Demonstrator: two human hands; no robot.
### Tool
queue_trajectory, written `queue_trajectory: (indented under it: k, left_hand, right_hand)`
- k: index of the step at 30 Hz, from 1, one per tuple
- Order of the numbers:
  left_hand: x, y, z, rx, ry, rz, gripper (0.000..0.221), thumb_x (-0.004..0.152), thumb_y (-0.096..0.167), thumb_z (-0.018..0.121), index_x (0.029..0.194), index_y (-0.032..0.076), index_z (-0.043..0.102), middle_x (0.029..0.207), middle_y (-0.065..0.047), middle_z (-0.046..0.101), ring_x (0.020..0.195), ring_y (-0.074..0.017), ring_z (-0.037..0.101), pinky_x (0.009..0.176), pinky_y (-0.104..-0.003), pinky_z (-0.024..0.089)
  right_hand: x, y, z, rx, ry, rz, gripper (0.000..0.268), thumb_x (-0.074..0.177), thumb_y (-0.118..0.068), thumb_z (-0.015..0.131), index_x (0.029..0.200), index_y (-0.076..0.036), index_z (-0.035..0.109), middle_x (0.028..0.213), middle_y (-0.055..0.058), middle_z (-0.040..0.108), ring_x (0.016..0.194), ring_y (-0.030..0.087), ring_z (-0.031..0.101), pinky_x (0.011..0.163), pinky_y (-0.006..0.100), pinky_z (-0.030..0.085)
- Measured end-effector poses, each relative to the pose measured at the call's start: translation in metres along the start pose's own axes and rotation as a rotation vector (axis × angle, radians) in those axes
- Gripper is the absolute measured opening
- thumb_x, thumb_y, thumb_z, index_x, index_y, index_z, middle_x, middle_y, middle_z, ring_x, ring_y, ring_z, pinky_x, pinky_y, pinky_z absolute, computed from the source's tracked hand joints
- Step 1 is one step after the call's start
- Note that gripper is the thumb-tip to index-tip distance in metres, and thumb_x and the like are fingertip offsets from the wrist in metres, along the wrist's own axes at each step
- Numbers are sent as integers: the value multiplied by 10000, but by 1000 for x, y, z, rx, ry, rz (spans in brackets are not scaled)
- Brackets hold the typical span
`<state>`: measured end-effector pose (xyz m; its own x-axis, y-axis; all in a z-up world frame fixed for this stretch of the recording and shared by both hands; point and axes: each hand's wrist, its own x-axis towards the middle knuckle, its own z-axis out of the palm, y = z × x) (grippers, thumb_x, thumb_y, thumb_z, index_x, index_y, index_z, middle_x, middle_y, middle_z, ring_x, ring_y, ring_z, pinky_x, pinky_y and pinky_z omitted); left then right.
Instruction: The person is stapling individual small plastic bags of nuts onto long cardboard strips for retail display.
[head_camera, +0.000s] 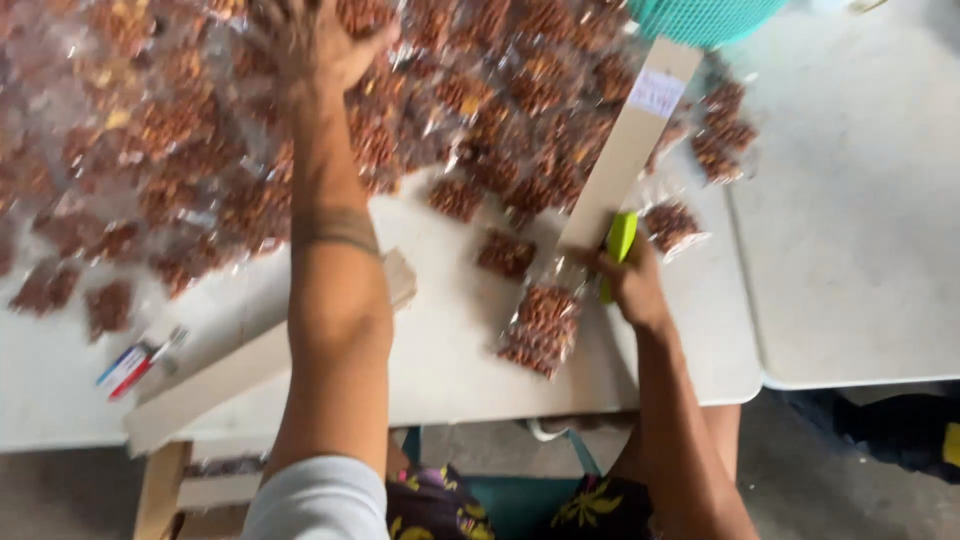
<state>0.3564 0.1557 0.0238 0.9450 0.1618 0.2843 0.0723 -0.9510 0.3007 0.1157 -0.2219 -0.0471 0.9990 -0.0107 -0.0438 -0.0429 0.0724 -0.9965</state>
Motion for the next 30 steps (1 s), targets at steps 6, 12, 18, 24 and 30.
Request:
queue_trajectory:
  k: [6, 12, 18, 24, 30]
  left_hand:
    - [-65, 18, 8, -32, -216, 196, 907, 765, 770, 791, 1510, 334, 515, 1590, -245, 255, 1410, -601, 174, 1099, -819, 170]
    - [-167, 52, 35, 7, -242, 412, 967, 733, 942, 636, 1494, 361, 496, 1550, -128, 393, 1401, -456, 334, 1054, -863, 149]
    - [-249, 94, 10, 11, -270, 567, 1106, 698, 713, 905, 1559, 245, 393, 1643, -139, 285, 1526, -385, 165, 1147, -815, 169]
    - [-309, 99, -12, 21, -192, 510, 746, 1125, 708, 470, 1695, 311, 196, 1742, -9, 28, 1608, -345, 6, 1237, -789, 151]
    - [-366, 104, -19, -181, -174, 693, 717, 824, 13, 747, 1486, 101, 487, 1544, -195, 443, 1501, -458, 319, 1134, -680, 347]
  right_hand:
    - [32, -13, -8, -200, -89, -36, 218, 887, -96, 739, 713, -86, 608, 629, -5, 587, 497, 94, 560, 396, 249, 456]
    - [35, -14, 12, -176, -35, 104, 197, 762, -128, 776, 783, -138, 580, 738, -39, 560, 619, 92, 481, 503, 259, 398]
    - [-37, -40, 16, -217, -147, 128, 221, 822, -174, 760, 763, -144, 550, 684, -54, 521, 587, 92, 453, 522, 262, 355]
    - [-79, -23, -12, -122, 64, 85, 260, 786, -167, 789, 757, -162, 531, 688, -81, 501, 621, 73, 472, 563, 247, 390]
    - [-98, -49, -12, 120, 142, -20, 311, 723, -58, 839, 958, -39, 637, 736, 42, 616, 624, 199, 673, 572, 243, 503]
